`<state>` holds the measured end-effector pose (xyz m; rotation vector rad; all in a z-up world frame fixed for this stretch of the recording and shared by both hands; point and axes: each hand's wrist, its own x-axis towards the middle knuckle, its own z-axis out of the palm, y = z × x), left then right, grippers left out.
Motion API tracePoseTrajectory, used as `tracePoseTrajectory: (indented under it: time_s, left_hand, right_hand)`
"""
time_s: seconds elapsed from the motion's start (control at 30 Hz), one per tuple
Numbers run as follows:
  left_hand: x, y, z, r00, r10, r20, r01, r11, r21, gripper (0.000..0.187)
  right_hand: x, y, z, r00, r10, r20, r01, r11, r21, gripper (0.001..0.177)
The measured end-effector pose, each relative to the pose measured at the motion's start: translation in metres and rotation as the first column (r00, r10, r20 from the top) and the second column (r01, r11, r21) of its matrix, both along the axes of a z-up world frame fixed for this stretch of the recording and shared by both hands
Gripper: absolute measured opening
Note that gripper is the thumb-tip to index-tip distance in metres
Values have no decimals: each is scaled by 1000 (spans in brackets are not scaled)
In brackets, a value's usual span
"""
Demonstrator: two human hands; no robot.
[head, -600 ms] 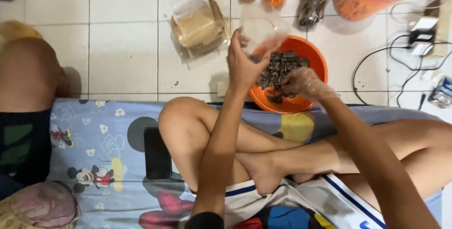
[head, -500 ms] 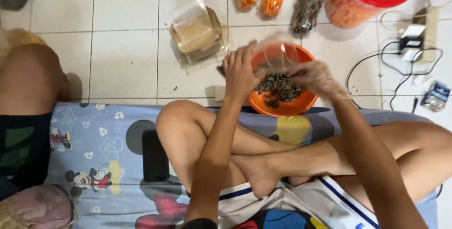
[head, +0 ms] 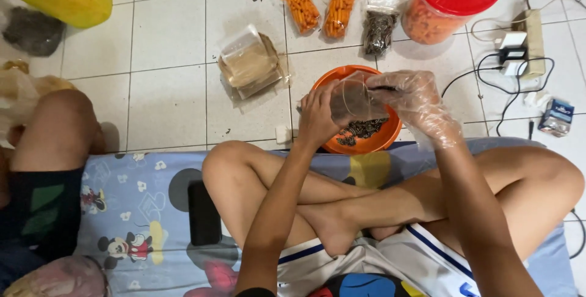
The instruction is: Manually filling plastic bags with small cookies from a bowl while sitting on the floor.
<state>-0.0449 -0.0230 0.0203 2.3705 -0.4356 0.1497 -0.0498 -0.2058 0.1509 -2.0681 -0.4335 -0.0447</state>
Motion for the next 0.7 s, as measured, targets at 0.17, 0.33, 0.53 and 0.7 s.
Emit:
tracePoseTrajectory:
  time_s: [0.17, 0.33, 0.53, 0.7]
  left_hand:
    - [-1, -1, -3, 1000, 1, 22, -1, 1000, 10, 81]
    - [8, -2, -6, 1000, 8, -20, -9, 1000, -19, 81]
    - [24, 2, 16, 955, 244, -169, -294, 856, -425, 88]
    - [45, 11, 7, 923, 346, -168, -320, 448, -835, 85]
  right_hand:
    - [-1, -1, 5, 999, 34, -16, -35, 996, -79, 20]
    - [0, 6, 19, 989, 140, 39, -128, 967, -219, 20]
    - [24, 15, 30, 996, -58, 67, 49, 990, 129, 28]
    - [66, 13, -45, 820, -222, -528, 108, 965, -238, 21]
